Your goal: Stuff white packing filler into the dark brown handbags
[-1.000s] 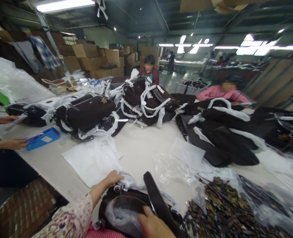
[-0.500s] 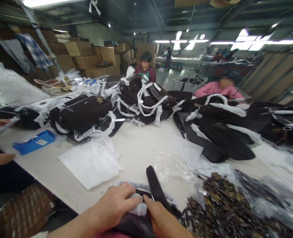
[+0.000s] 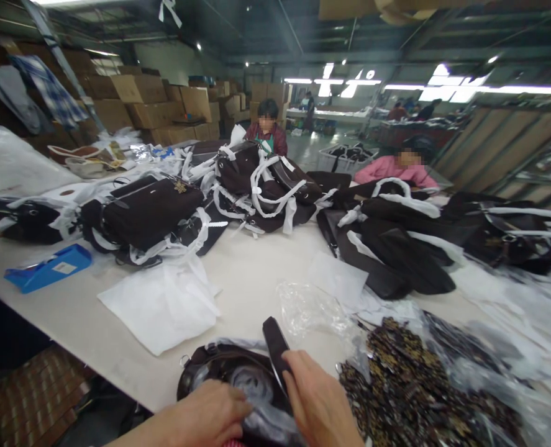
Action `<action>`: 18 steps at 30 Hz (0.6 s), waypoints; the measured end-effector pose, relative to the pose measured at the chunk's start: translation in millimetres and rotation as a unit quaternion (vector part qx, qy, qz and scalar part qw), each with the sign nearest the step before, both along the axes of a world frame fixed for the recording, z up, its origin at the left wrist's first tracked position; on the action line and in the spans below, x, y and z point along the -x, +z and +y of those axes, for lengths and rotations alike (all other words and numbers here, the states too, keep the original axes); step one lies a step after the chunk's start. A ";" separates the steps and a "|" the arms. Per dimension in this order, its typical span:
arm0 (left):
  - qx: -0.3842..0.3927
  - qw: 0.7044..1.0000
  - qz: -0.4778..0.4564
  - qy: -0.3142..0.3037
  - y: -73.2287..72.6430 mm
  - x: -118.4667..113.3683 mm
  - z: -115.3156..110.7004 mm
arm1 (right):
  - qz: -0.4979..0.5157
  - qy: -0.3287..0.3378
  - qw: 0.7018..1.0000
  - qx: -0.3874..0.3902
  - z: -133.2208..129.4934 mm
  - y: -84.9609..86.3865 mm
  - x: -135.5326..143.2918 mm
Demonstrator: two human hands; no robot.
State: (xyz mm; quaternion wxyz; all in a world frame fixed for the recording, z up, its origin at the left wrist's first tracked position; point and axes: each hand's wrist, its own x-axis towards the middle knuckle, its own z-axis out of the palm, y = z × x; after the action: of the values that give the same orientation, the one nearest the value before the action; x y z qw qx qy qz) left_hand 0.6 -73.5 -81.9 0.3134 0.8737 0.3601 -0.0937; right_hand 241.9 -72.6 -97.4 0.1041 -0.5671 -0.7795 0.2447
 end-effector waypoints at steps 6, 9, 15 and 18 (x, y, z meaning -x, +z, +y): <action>-0.130 0.970 -0.155 0.132 12.3 -12.5 32.3 | 0.112 -0.030 0.988 0.106 -3.2 -4.4 -21.2; -0.150 0.975 -0.165 0.009 18.3 -27.8 48.9 | 0.218 -0.010 0.969 0.118 -9.1 -6.9 -25.0; -0.069 0.998 -0.005 0.011 31.7 -43.6 43.2 | 0.215 -0.140 0.966 -0.016 -38.1 -3.5 -44.7; -0.041 0.996 -0.036 0.068 43.2 -45.2 40.3 | 0.134 -0.054 0.988 0.051 -65.5 -14.1 -41.1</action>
State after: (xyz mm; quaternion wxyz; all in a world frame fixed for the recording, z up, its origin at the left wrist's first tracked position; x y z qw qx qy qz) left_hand 45.9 -33.2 -38.7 0.2956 0.8622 0.4105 -0.0261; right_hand 283.0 -138.1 -111.4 0.1919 -0.5750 -0.7134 0.3518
